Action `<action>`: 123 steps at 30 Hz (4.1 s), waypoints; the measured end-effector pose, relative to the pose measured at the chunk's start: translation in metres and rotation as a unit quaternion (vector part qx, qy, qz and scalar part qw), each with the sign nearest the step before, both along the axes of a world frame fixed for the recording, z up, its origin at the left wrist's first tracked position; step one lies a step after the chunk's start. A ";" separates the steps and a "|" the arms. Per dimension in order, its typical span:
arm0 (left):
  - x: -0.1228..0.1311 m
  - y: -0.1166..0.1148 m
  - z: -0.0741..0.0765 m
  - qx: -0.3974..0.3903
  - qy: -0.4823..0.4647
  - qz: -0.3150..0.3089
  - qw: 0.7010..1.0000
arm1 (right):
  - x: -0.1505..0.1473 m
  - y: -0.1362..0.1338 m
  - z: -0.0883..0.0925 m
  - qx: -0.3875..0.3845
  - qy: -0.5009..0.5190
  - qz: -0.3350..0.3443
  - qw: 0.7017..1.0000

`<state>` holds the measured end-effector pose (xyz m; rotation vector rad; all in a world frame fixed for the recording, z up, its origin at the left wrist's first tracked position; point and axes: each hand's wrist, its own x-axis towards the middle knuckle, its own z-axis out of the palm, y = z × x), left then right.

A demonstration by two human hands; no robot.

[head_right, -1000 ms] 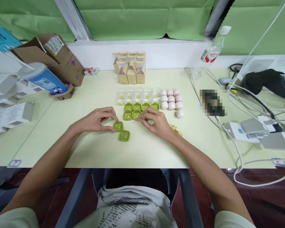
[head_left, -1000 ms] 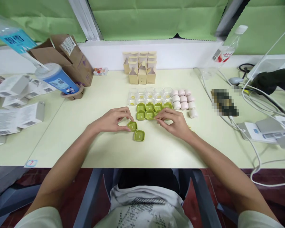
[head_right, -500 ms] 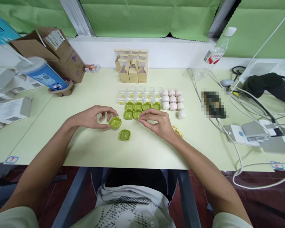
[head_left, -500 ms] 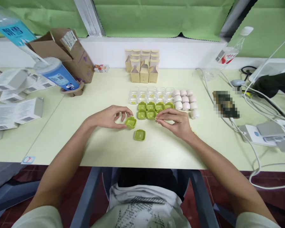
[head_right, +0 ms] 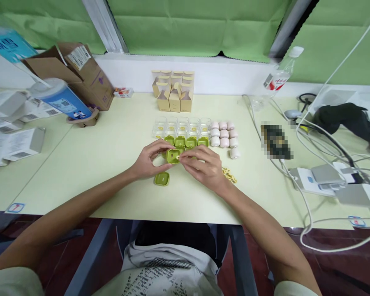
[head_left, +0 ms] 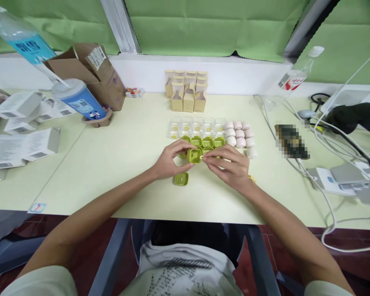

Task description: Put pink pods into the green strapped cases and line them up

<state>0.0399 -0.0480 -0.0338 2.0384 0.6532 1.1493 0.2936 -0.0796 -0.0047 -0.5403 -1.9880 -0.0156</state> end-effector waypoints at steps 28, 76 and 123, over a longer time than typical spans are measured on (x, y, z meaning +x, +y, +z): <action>0.004 -0.010 -0.007 -0.092 -0.057 -0.044 0.993 | -0.016 -0.004 -0.025 -0.064 -0.078 -0.017 0.995; 0.008 -0.014 -0.002 -0.157 -0.092 -0.018 0.983 | -0.014 0.007 -0.025 -0.540 0.234 0.149 0.795; 0.009 -0.017 0.001 0.246 0.008 0.110 0.963 | -0.020 -0.003 -0.019 -0.503 0.214 0.178 0.818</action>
